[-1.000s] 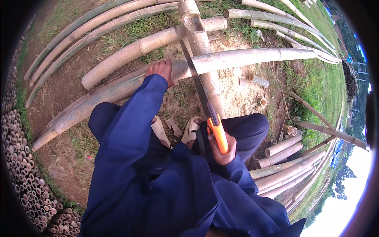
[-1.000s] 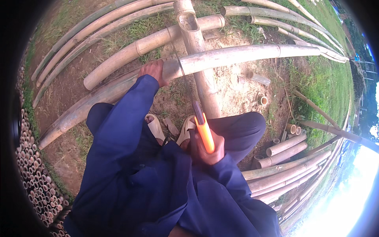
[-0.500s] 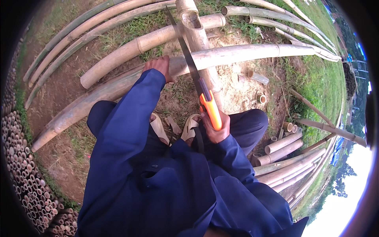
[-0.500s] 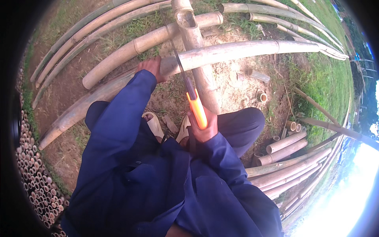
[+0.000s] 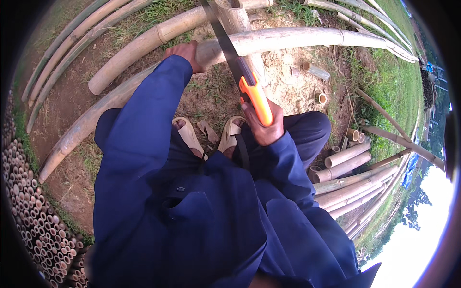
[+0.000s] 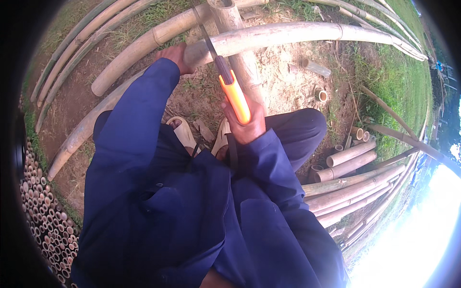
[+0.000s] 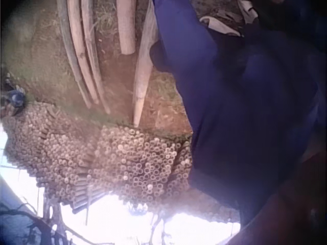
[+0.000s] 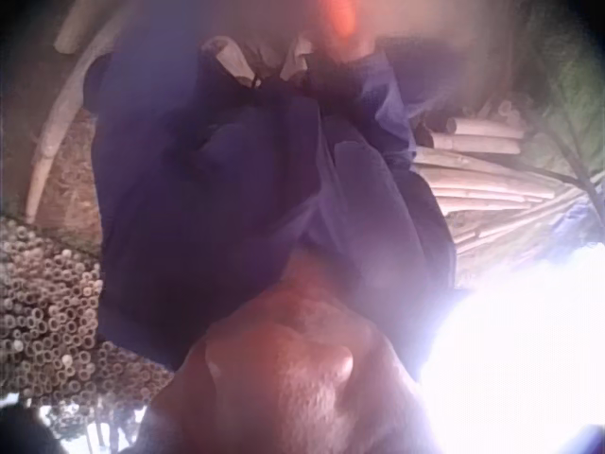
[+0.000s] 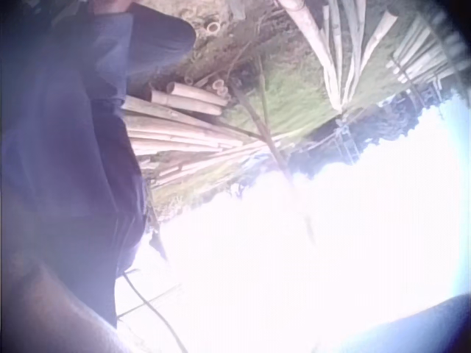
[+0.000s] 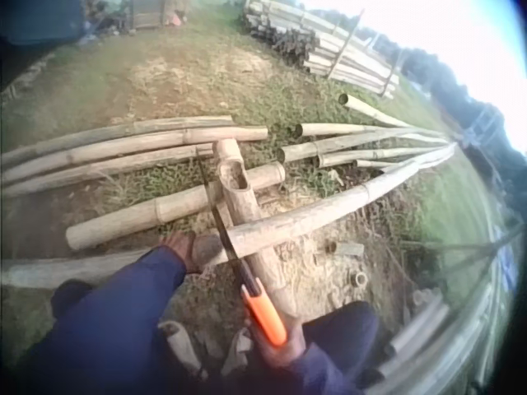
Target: The person cuts bamboo poles into shorter sections using a hand saw. They position each pole on a makeshift stand, saw through it, and then move the cut pieces aside before repeating the process with another pole.
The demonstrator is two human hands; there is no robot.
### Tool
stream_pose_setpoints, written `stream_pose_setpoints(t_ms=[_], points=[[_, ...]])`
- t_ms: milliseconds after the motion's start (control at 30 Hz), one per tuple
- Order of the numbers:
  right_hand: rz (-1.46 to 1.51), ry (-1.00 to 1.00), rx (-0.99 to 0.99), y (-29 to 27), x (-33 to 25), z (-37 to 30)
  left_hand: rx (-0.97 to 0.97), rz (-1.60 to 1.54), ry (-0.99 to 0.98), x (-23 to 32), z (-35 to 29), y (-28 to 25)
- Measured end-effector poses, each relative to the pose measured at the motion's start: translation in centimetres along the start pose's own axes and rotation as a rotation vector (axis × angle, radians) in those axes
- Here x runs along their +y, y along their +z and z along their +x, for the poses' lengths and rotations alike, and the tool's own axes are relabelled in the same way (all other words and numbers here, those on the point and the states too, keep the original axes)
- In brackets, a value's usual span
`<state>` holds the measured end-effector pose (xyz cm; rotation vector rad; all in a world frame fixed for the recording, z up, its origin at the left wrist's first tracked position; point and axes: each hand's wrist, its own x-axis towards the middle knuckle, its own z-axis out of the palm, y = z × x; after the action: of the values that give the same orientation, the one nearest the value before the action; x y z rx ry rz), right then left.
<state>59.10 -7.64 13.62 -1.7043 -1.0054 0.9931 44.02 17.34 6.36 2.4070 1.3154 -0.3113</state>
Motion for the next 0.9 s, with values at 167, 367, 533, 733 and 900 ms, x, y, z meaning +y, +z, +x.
stream_pose_setpoints(t_ms=[167, 367, 533, 733, 900], points=[[-0.260, -0.037, -0.037, -3.1, -0.8, -11.6, 0.023, 0.057, -0.018, -0.7, -0.2, 1.6], [-0.132, 0.058, -0.018, -1.1, -0.9, -3.3, 0.007, 0.033, 0.006, 0.3, 0.5, 1.1], [-0.064, 0.013, 0.002, 0.2, -0.8, -1.7, 0.018, 0.032, 0.005, -0.5, 0.6, 1.1], [0.117, 0.031, 0.002, -3.5, -0.5, -12.4, 0.034, 0.002, 0.023, 0.2, -0.4, 1.2], [-0.119, -0.102, 0.021, -0.4, 0.5, 0.6, 0.088, -0.082, 0.032, -0.2, -0.7, 1.8]])
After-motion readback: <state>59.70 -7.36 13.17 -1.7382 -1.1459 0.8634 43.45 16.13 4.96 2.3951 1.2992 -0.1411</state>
